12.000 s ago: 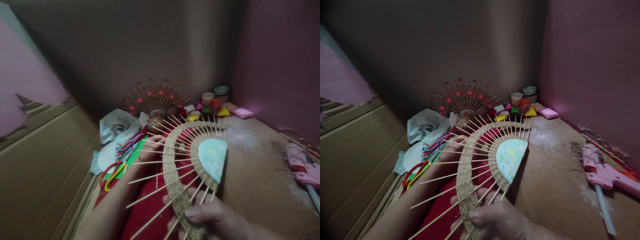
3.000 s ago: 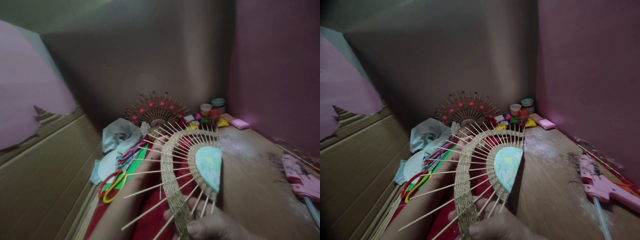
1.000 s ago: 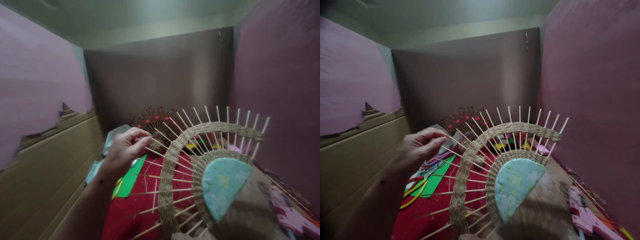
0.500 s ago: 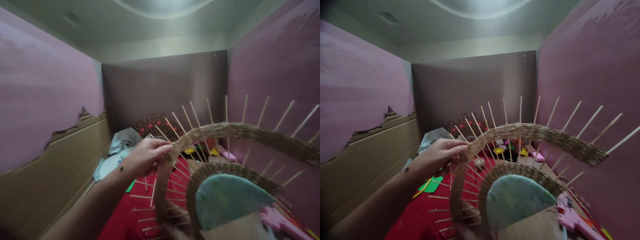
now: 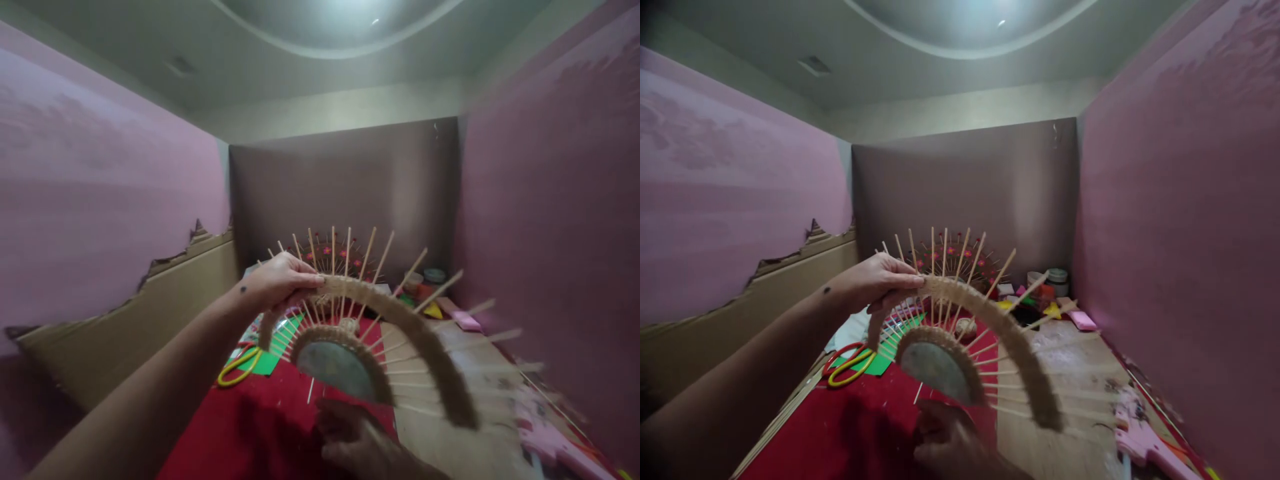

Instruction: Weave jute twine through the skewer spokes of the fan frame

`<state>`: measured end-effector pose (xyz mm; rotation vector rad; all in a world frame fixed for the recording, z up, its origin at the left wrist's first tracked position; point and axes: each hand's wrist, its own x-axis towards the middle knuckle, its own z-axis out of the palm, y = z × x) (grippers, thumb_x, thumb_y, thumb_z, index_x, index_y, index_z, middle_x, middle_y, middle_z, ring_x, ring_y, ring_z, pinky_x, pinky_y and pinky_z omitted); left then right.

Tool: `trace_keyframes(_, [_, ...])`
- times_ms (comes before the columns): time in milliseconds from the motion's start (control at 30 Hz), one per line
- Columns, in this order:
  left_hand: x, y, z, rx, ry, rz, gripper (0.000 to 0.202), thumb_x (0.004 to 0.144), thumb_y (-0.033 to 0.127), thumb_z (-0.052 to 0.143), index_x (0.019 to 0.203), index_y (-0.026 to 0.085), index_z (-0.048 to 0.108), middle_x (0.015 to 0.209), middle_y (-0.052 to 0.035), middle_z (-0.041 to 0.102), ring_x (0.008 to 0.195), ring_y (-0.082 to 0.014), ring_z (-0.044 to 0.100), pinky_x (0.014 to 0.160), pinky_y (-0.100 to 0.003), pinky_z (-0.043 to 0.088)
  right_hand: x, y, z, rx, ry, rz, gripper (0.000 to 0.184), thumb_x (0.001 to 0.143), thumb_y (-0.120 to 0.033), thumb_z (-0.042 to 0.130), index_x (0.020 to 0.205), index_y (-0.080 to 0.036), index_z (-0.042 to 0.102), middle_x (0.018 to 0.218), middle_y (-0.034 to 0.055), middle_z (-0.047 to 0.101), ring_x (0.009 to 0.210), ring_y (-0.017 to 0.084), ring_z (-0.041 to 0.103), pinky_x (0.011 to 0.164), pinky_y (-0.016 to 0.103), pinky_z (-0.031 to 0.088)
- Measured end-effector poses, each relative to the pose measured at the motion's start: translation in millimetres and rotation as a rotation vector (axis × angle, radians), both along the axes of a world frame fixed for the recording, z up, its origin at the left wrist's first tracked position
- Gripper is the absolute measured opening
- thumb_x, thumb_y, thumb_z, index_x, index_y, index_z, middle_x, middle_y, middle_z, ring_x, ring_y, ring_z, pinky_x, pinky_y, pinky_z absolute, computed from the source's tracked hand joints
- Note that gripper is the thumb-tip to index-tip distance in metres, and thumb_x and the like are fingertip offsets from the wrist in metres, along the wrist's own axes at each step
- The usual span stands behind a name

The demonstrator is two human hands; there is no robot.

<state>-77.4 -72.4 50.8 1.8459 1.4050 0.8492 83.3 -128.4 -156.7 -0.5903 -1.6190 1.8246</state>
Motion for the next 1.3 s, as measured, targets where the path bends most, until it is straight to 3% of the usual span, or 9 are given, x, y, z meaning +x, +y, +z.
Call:
trace_keyframes(133, [-16.0,11.3,-30.0,0.020,0.161,0.127,0.029,0.072,0.027,0.058,0.045,0.016,0.053,0.031,0.0044,0.039,0.025,-0.0052,0.031,0.028,-0.018,0.018,16.8,8.1,16.5,0.161,-0.082,0.067,0.050,0.067,-0.026,0.066,0.116,-0.020,0.059,0.112,0.0071,0.060,0.106,0.023,0.054,0.093,0.036,0.038])
trace_keyframes(300, [-29.6,10.7,-65.1,-0.033,0.069,0.110,0.028,0.075,0.035,0.054,0.055,0.016,0.057,0.034,0.0033,0.044,0.026,-0.0068,0.033,0.029,-0.019,0.022,41.5,5.9,29.4,0.397,-0.341,-0.254,0.047,0.072,-0.022,0.061,0.118,-0.019,0.057,0.123,0.0109,0.054,0.116,0.025,0.045,0.101,0.042,0.030])
trace_keyframes(400, [-29.2,5.2,-71.7,-0.018,0.023,0.116,0.028,0.076,0.037,0.053,0.060,0.015,0.059,0.035,0.0032,0.045,0.026,-0.0066,0.034,0.029,-0.019,0.022,54.8,11.5,44.6,0.397,-0.369,-0.362,0.039,0.074,-0.026,0.062,0.113,-0.023,0.061,0.118,0.0090,0.058,0.107,0.024,0.052,0.093,0.041,0.040])
trace_keyframes(567, [-19.3,-4.3,-77.5,0.024,0.041,0.115,0.028,0.078,0.037,0.051,0.061,0.015,0.056,0.036,0.0042,0.046,0.028,-0.0060,0.037,0.030,-0.017,0.025,94.5,9.4,92.1,0.432,-0.248,-0.520,0.018,0.075,-0.035,0.063,0.087,-0.026,0.072,0.069,0.0039,0.069,0.060,0.016,0.061,0.057,0.029,0.051])
trace_keyframes(733, [-19.0,-14.4,-82.3,0.022,0.008,0.083,0.034,0.081,0.043,0.047,0.063,0.015,0.055,0.040,0.0030,0.050,0.032,-0.0076,0.043,0.032,-0.017,0.032,117.3,25.8,153.4,0.464,0.017,-0.933,0.017,0.067,-0.029,0.070,0.083,-0.024,0.070,0.077,0.0072,0.071,0.064,0.018,0.064,0.050,0.025,0.049])
trace_keyframes(833, [-20.6,-19.0,-83.5,0.018,-0.020,0.082,0.034,0.082,0.043,0.045,0.066,0.015,0.055,0.040,0.0032,0.050,0.031,-0.0071,0.043,0.032,-0.016,0.031,110.6,63.4,168.8,0.336,-0.012,-0.663,0.017,0.071,-0.025,0.067,0.087,-0.020,0.068,0.082,0.0082,0.070,0.064,0.016,0.064,0.050,0.024,0.048])
trace_keyframes(1000, [-21.6,-25.1,-82.3,-0.051,-0.076,0.073,0.032,0.081,0.044,0.047,0.074,0.015,0.058,0.039,0.0047,0.049,0.030,-0.0059,0.041,0.030,-0.014,0.029,87.7,121.8,158.7,0.245,-0.203,-0.055,0.035,0.077,-0.016,0.058,0.111,-0.021,0.060,0.113,0.0078,0.062,0.065,0.009,0.062,0.052,0.019,0.046])
trace_keyframes(1167, [-25.2,-27.4,-81.6,-0.067,-0.093,0.024,0.034,0.081,0.045,0.048,0.069,0.015,0.055,0.039,0.0044,0.050,0.029,-0.0060,0.041,0.030,-0.015,0.030,51.4,136.8,145.4,0.231,-0.243,0.309,0.056,0.076,-0.018,0.059,0.129,-0.025,0.043,0.136,0.0097,0.043,0.085,0.014,0.062,0.068,0.026,0.050])
trace_keyframes(1300, [-25.9,-26.6,-84.3,-0.074,-0.108,0.019,0.033,0.082,0.043,0.048,0.068,0.015,0.056,0.040,0.0041,0.051,0.030,-0.0063,0.043,0.031,-0.015,0.032,22.2,129.5,135.5,0.194,-0.242,0.458,0.056,0.076,-0.023,0.062,0.129,-0.022,0.042,0.123,0.0101,0.053,0.088,0.015,0.059,0.070,0.026,0.048])
